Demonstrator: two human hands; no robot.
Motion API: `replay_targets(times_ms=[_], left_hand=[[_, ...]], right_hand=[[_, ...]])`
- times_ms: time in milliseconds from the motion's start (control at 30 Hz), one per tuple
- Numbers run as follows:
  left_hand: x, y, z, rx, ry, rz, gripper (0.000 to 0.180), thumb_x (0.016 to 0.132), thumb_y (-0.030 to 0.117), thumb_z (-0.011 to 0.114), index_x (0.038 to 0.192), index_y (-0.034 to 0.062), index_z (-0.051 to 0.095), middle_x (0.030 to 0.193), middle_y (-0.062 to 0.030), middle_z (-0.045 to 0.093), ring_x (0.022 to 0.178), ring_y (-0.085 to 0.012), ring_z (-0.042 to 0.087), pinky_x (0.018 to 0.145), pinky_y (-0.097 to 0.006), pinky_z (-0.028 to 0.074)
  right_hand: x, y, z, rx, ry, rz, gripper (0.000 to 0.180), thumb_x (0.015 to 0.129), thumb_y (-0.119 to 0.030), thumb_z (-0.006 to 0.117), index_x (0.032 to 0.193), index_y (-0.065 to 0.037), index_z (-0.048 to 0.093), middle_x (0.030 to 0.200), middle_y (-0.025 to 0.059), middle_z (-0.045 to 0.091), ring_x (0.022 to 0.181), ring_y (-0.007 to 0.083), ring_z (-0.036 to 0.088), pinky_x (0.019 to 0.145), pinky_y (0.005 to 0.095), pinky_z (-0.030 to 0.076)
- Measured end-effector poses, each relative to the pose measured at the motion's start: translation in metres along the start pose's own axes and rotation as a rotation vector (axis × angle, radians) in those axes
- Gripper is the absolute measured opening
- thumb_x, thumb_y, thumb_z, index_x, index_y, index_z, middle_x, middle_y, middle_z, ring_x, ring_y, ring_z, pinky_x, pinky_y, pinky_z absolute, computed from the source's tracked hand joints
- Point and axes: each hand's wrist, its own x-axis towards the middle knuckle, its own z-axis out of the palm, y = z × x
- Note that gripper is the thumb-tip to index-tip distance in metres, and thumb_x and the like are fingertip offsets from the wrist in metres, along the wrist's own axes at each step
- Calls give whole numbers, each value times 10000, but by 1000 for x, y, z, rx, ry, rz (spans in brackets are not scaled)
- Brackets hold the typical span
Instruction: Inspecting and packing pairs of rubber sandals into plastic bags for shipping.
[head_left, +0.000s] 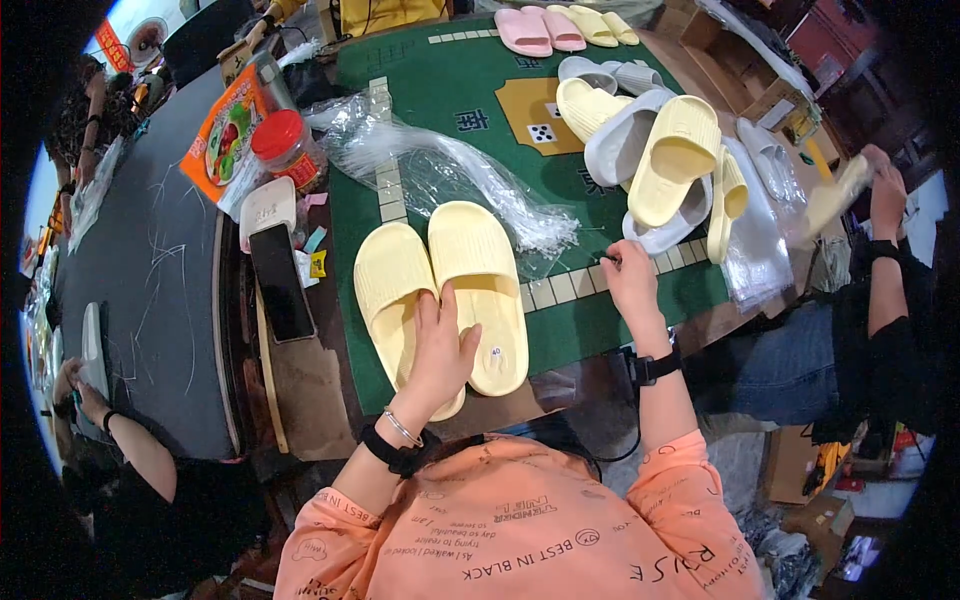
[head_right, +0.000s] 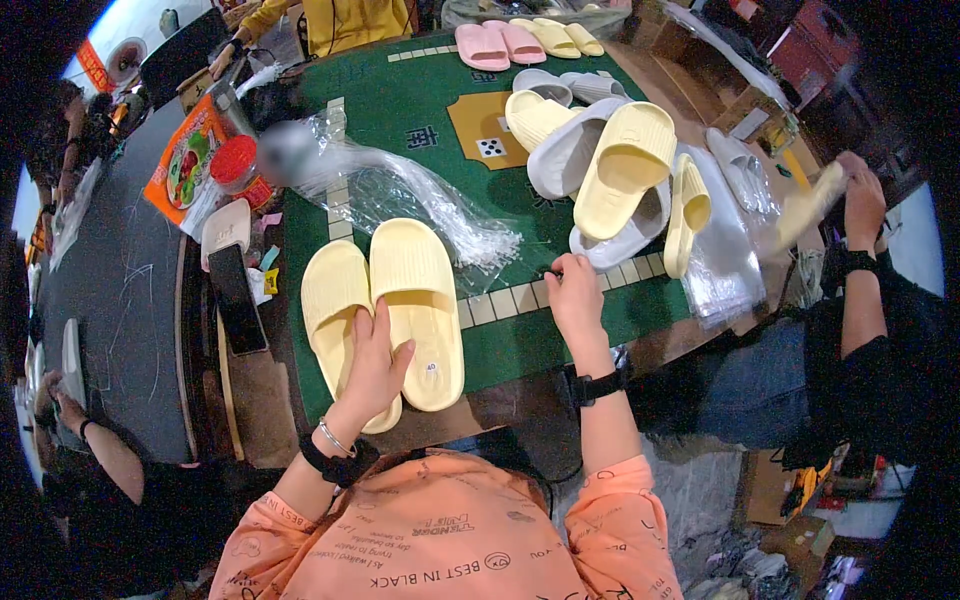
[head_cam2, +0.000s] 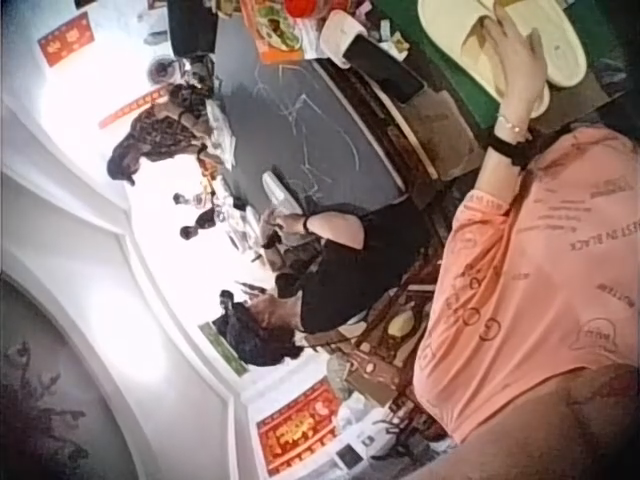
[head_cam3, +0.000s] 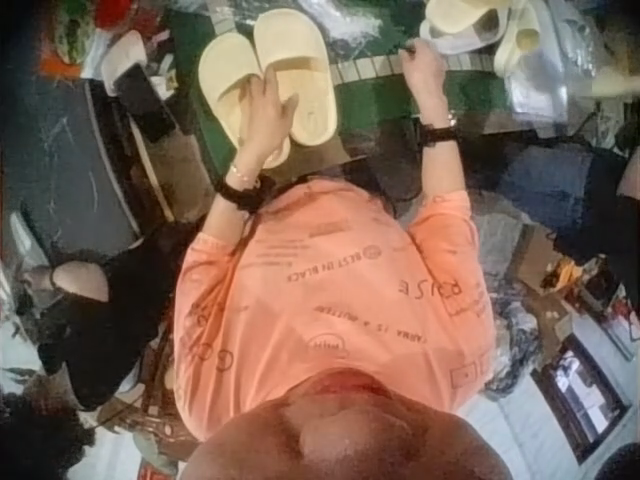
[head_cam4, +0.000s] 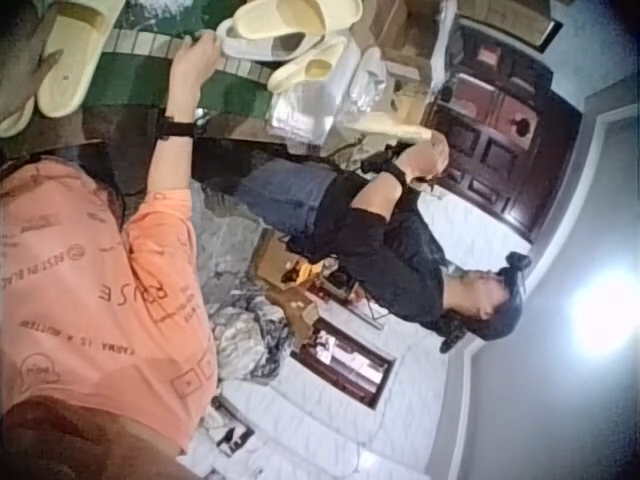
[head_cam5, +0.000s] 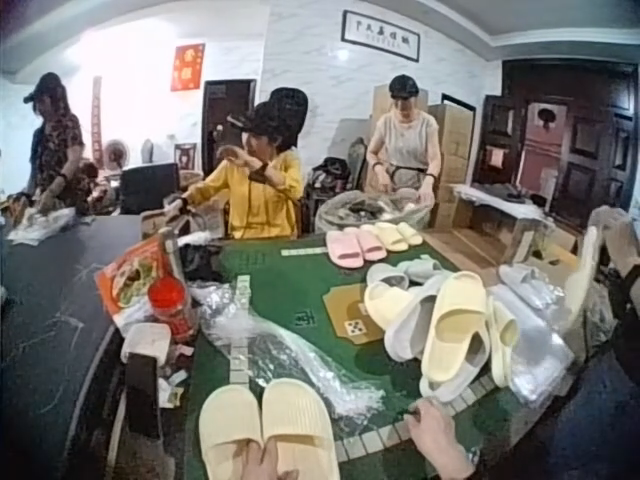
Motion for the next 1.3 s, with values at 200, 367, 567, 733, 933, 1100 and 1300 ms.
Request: replay_targets(times_ms=[200,367,567,733,933,1100,1300], left_hand=[[-1,-4,-2,23,-21,-12,636,819,136,556,1292,-105,206,1159,-320,301,1083,-446,317,952,-447,263],[-1,-2,-3,-7,-48,-37,643,820,146,558,1294,-106,204,1168,-314,296,1088,-440,315,957,-443,261],[0,-3,1,-44,8,3,615,786,117,578,1263,-95,251,1131,-289,305,1065,-436,318,934,-449,275],[-1,-4,1,-32,2,-24,614,791,116,571,1277,-78,249,1160,-284,290,1091,-435,303,946,-445,268],[-13,1,-6,110,127,37,476,780,103,578,1199,-40,405,1154,-280,355,1070,-422,365,925,-452,309],[-30,52,-34,-236,0,91,275,836,116,525,1098,35,501,1148,-203,443,1090,-327,419,948,-389,313],[-35,56,-24,-901,-370,-281,249,936,214,407,1078,31,501,848,-34,517,776,-106,496,734,-241,408]], right_hand=[[-18,0,-43,114,-136,72,101,763,-105,601,793,-11,578,714,145,593,664,291,582,599,356,450],[-61,27,-102,122,-284,176,87,743,-59,598,751,21,566,620,99,568,579,140,550,551,277,434],[-126,106,-148,40,-456,374,54,666,-32,607,685,16,589,609,104,601,554,146,576,531,278,453],[-177,173,-160,-643,-789,784,96,589,-111,648,628,-25,628,701,146,625,618,273,623,591,323,491],[-146,72,-172,-267,-927,205,143,604,-127,651,703,-25,632,693,133,619,618,277,605,576,333,481],[-82,-98,-145,256,-1036,-432,94,741,-110,622,759,-20,602,684,89,538,606,223,553,544,302,433],[-45,-147,-101,225,-696,-393,95,746,-104,597,764,-13,575,679,115,557,620,265,552,568,327,437]])
